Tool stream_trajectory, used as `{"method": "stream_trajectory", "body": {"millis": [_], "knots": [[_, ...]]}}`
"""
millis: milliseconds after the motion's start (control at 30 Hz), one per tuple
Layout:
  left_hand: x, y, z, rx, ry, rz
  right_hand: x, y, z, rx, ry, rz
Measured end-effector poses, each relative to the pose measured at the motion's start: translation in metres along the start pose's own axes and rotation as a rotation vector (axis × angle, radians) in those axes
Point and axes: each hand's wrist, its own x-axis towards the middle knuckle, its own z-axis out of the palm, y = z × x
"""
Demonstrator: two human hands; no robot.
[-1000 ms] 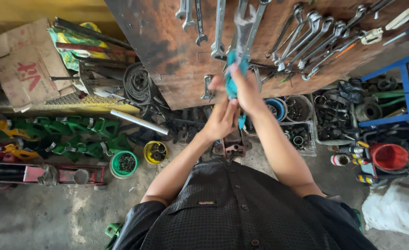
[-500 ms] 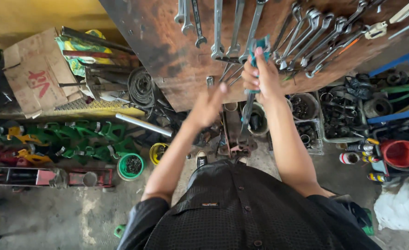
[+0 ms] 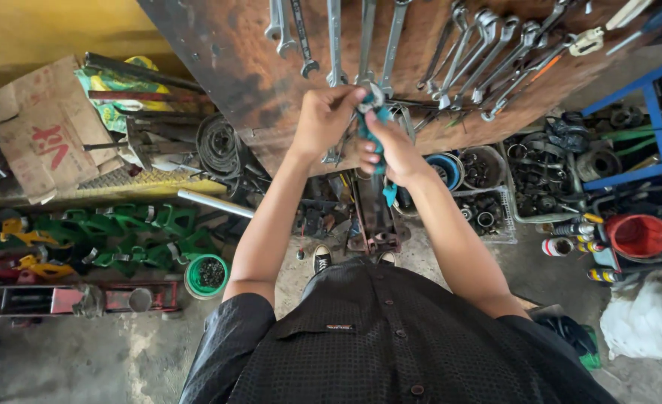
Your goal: Cleaning and wiping grease off various wrenches using a rag.
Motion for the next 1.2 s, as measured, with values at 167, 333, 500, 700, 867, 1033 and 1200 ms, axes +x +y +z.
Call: {"method": "stream_trajectory", "body": {"millis": [167, 333, 500, 700, 867, 1033, 1200], "knots": [[0.014, -0.006, -0.019, -0.245, 0.045, -0.080, -0.012, 0.008, 0.000, -0.187, -0.012, 0.046], [0.023, -0.027, -0.063, -0.414, 0.298, -0.286, -0.033, 0.013, -0.008, -0.375, -0.073, 0.152], [0.006, -0.050, -0.079, -0.759, 0.332, -0.167, -0.046, 0.007, -0.008, -0.705, -0.085, 0.098], [-0.024, -0.057, -0.081, -0.778, 0.398, -0.253, -0.059, -0.016, -0.007, -1.016, 0.424, -0.222], [-0.064, -0.060, -0.074, -0.812, 0.239, -0.198, -0.056, -0.042, -0.037, -1.267, 0.653, -0.775], [-0.089, 0.004, -0.067, -1.189, -0.327, -0.284, -0.063, -0.068, -0.056, -1.326, 0.722, -0.931], [-0.093, 0.032, -0.015, -0.383, -0.954, -0.646, -0.053, -0.076, -0.037, -1.468, 0.448, -1.173]]}}
